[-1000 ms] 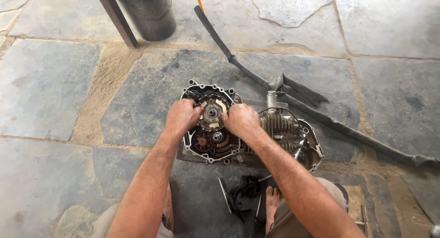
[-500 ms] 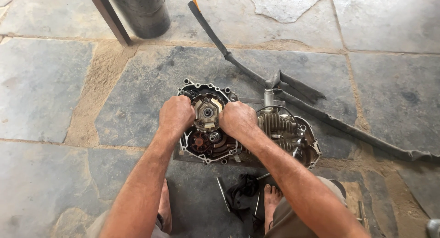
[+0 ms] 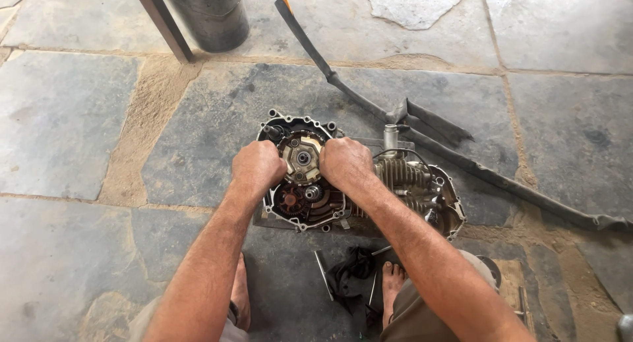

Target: The person works on a motorcycle engine by hand, pulling out and rotating the clutch assembly and internal gears. They point to various internal components before reinserting the gear and clutch assembly into the engine casing.

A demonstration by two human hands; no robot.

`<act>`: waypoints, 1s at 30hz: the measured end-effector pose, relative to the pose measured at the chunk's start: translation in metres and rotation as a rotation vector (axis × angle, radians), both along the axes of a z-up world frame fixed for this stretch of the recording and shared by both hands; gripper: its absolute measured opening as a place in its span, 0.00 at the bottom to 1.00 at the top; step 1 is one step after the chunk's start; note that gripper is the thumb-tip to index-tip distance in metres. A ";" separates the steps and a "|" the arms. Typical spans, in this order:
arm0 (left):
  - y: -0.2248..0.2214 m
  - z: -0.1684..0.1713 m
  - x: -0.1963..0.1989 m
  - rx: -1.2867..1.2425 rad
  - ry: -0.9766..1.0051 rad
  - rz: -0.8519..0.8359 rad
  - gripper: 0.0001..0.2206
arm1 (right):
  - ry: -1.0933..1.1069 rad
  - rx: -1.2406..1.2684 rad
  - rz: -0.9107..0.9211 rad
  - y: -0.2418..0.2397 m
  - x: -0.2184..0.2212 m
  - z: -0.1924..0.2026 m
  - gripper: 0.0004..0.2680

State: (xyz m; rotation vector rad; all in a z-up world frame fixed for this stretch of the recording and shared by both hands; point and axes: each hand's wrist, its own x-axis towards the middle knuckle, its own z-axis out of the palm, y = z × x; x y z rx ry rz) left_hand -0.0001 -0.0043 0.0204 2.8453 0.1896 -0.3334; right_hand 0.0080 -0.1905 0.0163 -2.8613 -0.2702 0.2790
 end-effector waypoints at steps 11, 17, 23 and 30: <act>-0.001 -0.014 -0.004 -0.053 -0.079 -0.001 0.09 | 0.046 -0.020 -0.014 0.000 0.002 -0.005 0.13; 0.001 -0.018 -0.003 -0.047 -0.078 0.018 0.10 | 0.040 0.008 -0.023 -0.001 0.002 -0.008 0.13; -0.007 -0.001 -0.007 -0.062 -0.258 -0.016 0.13 | 0.097 0.031 -0.065 -0.007 -0.007 0.009 0.17; -0.006 -0.008 -0.007 -0.060 -0.365 -0.028 0.12 | 0.119 0.088 -0.098 -0.007 0.000 -0.017 0.13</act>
